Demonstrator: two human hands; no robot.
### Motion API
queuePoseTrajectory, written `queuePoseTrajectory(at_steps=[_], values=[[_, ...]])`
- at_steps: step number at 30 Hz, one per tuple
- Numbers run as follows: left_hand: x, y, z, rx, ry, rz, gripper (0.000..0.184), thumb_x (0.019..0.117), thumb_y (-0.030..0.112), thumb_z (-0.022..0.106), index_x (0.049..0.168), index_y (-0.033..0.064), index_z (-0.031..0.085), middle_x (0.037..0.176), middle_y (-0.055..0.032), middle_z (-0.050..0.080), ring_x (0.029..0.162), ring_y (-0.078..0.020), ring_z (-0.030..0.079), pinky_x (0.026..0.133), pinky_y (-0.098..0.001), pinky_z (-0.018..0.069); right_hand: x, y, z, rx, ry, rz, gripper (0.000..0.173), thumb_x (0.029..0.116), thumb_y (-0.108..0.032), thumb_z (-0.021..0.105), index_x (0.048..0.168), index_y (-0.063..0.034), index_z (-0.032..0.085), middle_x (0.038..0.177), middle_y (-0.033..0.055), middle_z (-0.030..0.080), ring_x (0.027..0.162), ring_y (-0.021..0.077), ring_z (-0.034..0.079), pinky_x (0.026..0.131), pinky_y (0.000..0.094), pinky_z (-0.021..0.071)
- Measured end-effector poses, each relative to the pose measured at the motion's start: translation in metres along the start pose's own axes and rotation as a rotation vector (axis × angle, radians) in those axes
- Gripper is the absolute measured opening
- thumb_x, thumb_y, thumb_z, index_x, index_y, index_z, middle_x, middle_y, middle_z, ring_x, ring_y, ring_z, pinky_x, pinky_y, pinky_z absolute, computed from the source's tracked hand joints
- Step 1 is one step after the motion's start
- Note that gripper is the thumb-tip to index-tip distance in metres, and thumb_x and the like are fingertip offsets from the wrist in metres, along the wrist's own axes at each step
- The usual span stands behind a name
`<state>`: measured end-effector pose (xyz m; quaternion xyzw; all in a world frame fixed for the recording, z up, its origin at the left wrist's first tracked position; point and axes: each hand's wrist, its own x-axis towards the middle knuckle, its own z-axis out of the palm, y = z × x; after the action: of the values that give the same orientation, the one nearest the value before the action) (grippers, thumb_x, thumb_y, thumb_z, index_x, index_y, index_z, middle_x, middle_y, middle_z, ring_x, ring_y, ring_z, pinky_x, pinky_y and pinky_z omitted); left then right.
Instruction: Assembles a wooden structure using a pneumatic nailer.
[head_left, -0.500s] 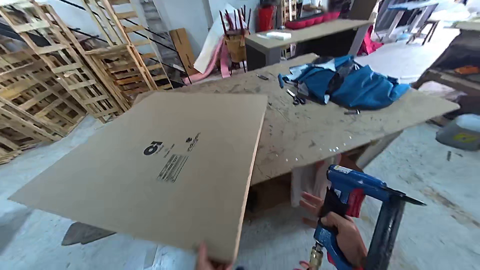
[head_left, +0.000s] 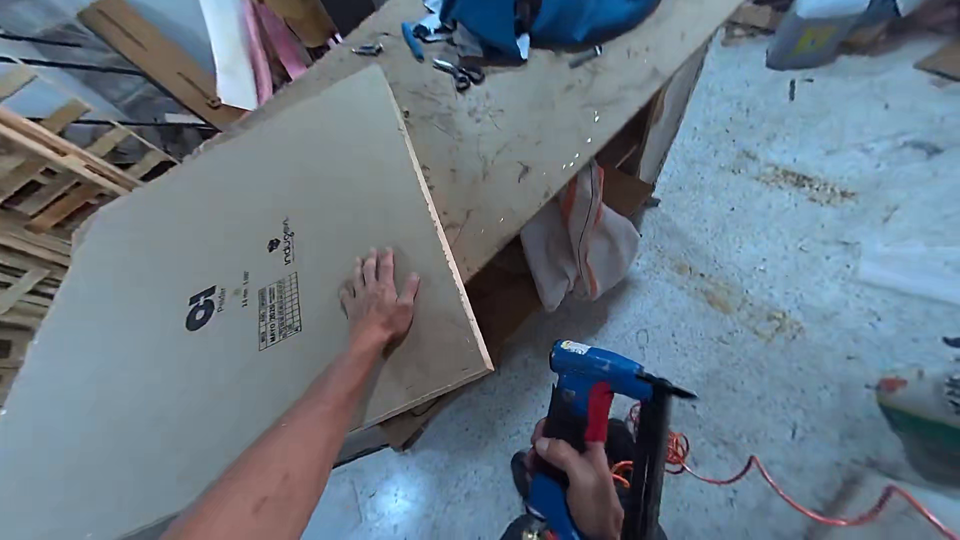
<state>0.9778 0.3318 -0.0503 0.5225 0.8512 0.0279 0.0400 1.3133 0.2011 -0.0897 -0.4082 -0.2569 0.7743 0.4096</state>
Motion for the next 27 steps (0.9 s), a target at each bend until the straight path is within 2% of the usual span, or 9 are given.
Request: queuePoseTrajectory(at_steps=[2, 6, 8, 10, 13, 17, 20, 24, 27], values=[[0.004, 0.003, 0.003, 0.022, -0.014, -0.004, 0.082, 0.0995, 0.072, 0.022, 0.166, 0.0235, 0.021, 0.173, -0.0101, 0.015, 0.158, -0.0395, 0.009, 0.119, -0.0744, 0.0085, -0.008, 0.026, 0.027, 0.009, 0.057, -0.079, 0.016, 0.0838, -0.009, 0.065, 0.097, 0.0003, 0.064, 0.076, 0.0074, 0.069, 0.066, 0.018, 0.068, 0.062, 0.0366, 0.0604], [0.003, 0.007, 0.004, 0.025, -0.011, 0.002, 0.084, 0.0987, 0.073, 0.019, 0.166, 0.0233, 0.019, 0.173, -0.0096, 0.014, 0.159, -0.0395, 0.008, 0.118, -0.0759, 0.007, -0.008, 0.045, 0.052, -0.226, 0.093, 0.003, 0.017, 0.0765, -0.01, 0.069, 0.092, -0.0034, 0.067, 0.074, 0.0033, 0.069, 0.064, 0.0138, 0.067, 0.06, 0.0349, 0.0581], [0.007, 0.004, 0.003, 0.024, 0.002, 0.011, 0.085, 0.0981, 0.075, 0.018, 0.166, 0.0239, 0.019, 0.173, -0.0091, 0.014, 0.158, -0.0402, 0.008, 0.118, -0.076, 0.0063, -0.011, 0.038, 0.058, -0.077, 0.147, -0.159, 0.017, 0.0792, -0.005, 0.065, 0.096, -0.0006, 0.065, 0.076, 0.0066, 0.069, 0.065, 0.0162, 0.068, 0.06, 0.0353, 0.0599], [0.005, -0.003, 0.006, 0.028, 0.003, 0.011, 0.086, 0.0972, 0.076, 0.017, 0.166, 0.0242, 0.02, 0.173, -0.0086, 0.014, 0.158, -0.0401, 0.008, 0.118, -0.0756, 0.0065, -0.01, 0.045, 0.063, 0.022, 0.144, -0.243, 0.013, 0.0828, -0.007, 0.064, 0.096, -0.0041, 0.066, 0.078, 0.0037, 0.071, 0.069, 0.0143, 0.07, 0.064, 0.0334, 0.061], [0.004, -0.002, 0.006, 0.03, 0.002, 0.014, 0.086, 0.0973, 0.076, 0.016, 0.166, 0.0244, 0.019, 0.173, -0.0078, 0.013, 0.159, -0.0395, 0.008, 0.118, -0.0756, 0.0061, -0.003, 0.04, 0.065, -0.034, 0.044, 0.023, 0.021, 0.08, -0.005, 0.064, 0.1, -0.0001, 0.063, 0.078, 0.0068, 0.068, 0.067, 0.0162, 0.068, 0.062, 0.0348, 0.0595], [0.009, 0.0, 0.005, 0.03, 0.011, 0.014, 0.085, 0.0975, 0.076, 0.017, 0.166, 0.0245, 0.02, 0.173, -0.0077, 0.014, 0.159, -0.0379, 0.008, 0.119, -0.0743, 0.0065, 0.0, 0.036, 0.046, 0.254, -0.099, -0.046, 0.012, 0.0822, -0.01, 0.06, 0.091, -0.0057, 0.066, 0.074, 0.0046, 0.069, 0.065, 0.0154, 0.068, 0.06, 0.0341, 0.0596], [0.009, -0.002, 0.006, 0.055, 0.01, 0.031, 0.084, 0.0993, 0.073, 0.019, 0.166, 0.021, 0.02, 0.172, -0.0111, 0.015, 0.158, -0.0417, 0.01, 0.117, -0.0757, 0.0107, 0.016, 0.023, 0.025, 0.298, -0.312, 0.212, 0.015, 0.0826, -0.009, 0.058, 0.097, -0.0057, 0.061, 0.075, 0.0061, 0.068, 0.062, 0.0163, 0.068, 0.057, 0.0334, 0.0596], [0.014, -0.005, 0.006, 0.094, 0.03, 0.037, 0.079, 0.1008, 0.068, 0.017, 0.166, 0.023, 0.021, 0.172, -0.0119, 0.017, 0.157, -0.0401, 0.015, 0.118, -0.0727, 0.0158, 0.023, 0.045, 0.036, 0.496, -0.146, 0.071, 0.011, 0.0852, -0.01, 0.056, 0.092, -0.0066, 0.064, 0.073, 0.0039, 0.069, 0.065, 0.014, 0.068, 0.061, 0.0317, 0.0587], [0.017, -0.005, 0.007, 0.104, 0.028, 0.058, 0.079, 0.1019, 0.066, 0.015, 0.166, 0.0205, 0.02, 0.172, -0.0136, 0.016, 0.157, -0.0404, 0.015, 0.118, -0.0725, 0.0148, 0.02, 0.058, 0.052, 0.498, -0.103, 0.199, 0.015, 0.0786, -0.005, 0.058, 0.093, -0.0003, 0.06, 0.071, 0.0073, 0.065, 0.06, 0.0165, 0.065, 0.058, 0.0334, 0.0582]])
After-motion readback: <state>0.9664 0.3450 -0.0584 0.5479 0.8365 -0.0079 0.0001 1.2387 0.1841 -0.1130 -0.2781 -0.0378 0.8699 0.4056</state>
